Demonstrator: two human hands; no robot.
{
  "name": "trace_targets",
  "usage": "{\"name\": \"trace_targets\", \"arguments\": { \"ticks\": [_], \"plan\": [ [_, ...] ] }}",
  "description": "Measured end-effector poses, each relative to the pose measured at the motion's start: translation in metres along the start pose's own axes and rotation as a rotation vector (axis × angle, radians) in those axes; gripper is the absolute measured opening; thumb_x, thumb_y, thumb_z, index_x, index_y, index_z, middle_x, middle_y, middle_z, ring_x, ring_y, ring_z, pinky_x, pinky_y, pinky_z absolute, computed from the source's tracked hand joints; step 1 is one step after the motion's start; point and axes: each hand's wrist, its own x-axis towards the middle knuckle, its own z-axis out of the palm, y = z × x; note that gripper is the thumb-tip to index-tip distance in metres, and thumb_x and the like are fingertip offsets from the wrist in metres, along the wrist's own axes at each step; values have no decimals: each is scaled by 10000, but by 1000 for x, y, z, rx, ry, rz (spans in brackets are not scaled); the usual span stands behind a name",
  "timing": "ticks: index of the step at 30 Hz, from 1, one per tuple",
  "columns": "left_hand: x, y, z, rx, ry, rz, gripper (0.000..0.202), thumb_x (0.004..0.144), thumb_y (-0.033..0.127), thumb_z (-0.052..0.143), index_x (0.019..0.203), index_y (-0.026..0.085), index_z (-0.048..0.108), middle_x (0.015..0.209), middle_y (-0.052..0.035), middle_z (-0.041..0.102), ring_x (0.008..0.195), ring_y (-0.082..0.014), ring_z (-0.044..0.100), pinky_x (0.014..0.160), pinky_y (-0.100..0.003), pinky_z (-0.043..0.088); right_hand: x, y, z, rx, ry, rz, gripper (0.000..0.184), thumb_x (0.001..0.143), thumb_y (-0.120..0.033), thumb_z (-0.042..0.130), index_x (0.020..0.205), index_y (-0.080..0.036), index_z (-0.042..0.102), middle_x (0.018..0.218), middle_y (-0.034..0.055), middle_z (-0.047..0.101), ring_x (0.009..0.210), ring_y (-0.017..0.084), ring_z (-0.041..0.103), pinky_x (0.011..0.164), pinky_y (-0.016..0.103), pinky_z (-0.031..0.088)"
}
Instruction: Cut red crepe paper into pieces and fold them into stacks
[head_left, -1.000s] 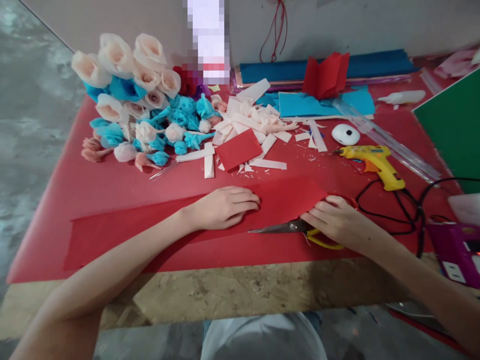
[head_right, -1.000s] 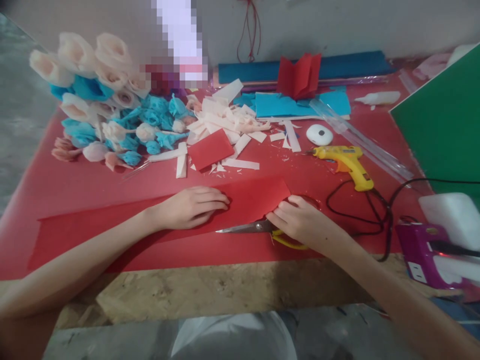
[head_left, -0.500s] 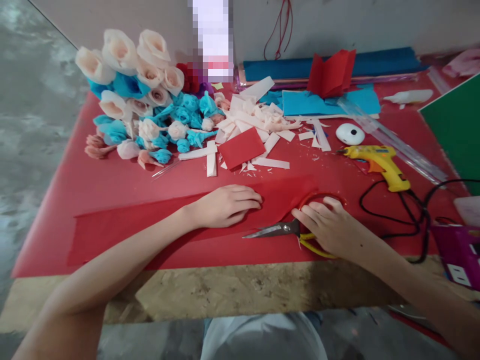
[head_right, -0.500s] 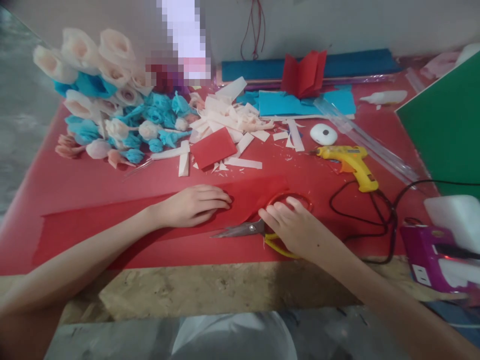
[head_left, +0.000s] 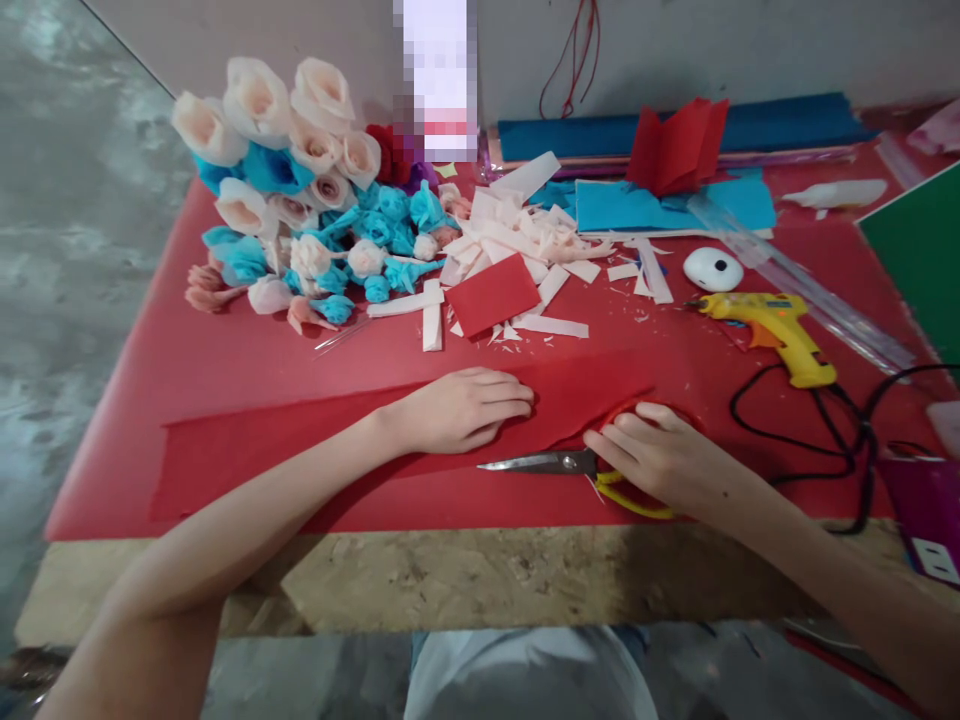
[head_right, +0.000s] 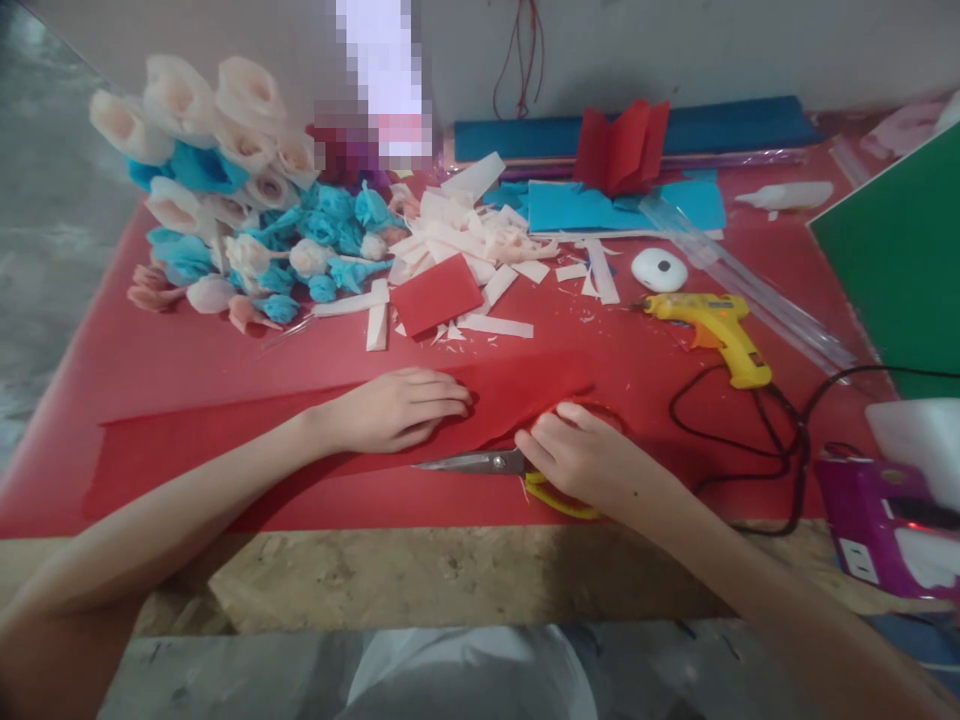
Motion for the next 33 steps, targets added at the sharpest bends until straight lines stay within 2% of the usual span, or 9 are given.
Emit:
{"name": "trace_targets", "arguments": {
  "ticks": [6,11,17,24,27,30,33],
  "plan": [
    [0,0,-1,-38,-1,-18,321,863,137,403,1148,122,550,1213,-99,592,1135,-220,522,1000,-399,436,-8,-15,-4,-44,-100,101,304,834,-106,339,1051,-107,551,828,64,591,762,211,458,783,376,306],
    [1,1,-1,-48,2,-9,312,864,136,408,1140,109,552,1210,-106,592,1127,-223,525,1003,-391,429,-3,-24,0,-69,-96,112,347,812,-107,335,1098,-70,529,847,81,587,777,225,450,807,394,307],
    [1,0,-1,-47,16,-10,317,857,123,405,1136,114,555,1195,-108,600,1112,-220,534,991,-391,438,7,-26,4,-65,-85,126,338,795,-141,433,1115,-77,520,874,83,600,811,225,454,839,391,298],
    [1,1,-1,-44,24,-4,315,855,122,405,1127,99,562,1178,-113,610,1100,-224,537,974,-392,453,22,-22,3,-6,-99,124,219,762,-91,462,940,-135,582,786,51,599,715,196,444,768,354,292],
    [2,1,-2,-44,25,-6,318,852,121,404,1128,105,561,1178,-111,610,1096,-225,541,967,-393,457,23,-19,4,7,-55,92,198,797,-90,434,905,-134,593,738,44,589,686,184,429,756,341,289],
    [1,0,-1,-53,17,-9,331,852,121,399,1146,120,552,1193,-112,602,1113,-225,534,968,-401,452,21,-18,4,14,10,42,236,833,-65,379,888,-120,601,684,35,569,670,172,423,763,326,291],
    [0,-1,-1,-67,3,-11,339,852,124,401,1158,126,546,1212,-114,591,1127,-231,525,967,-409,450,18,-18,3,18,20,11,299,854,-42,314,893,-113,602,670,30,561,666,169,421,778,319,297]
  ]
}}
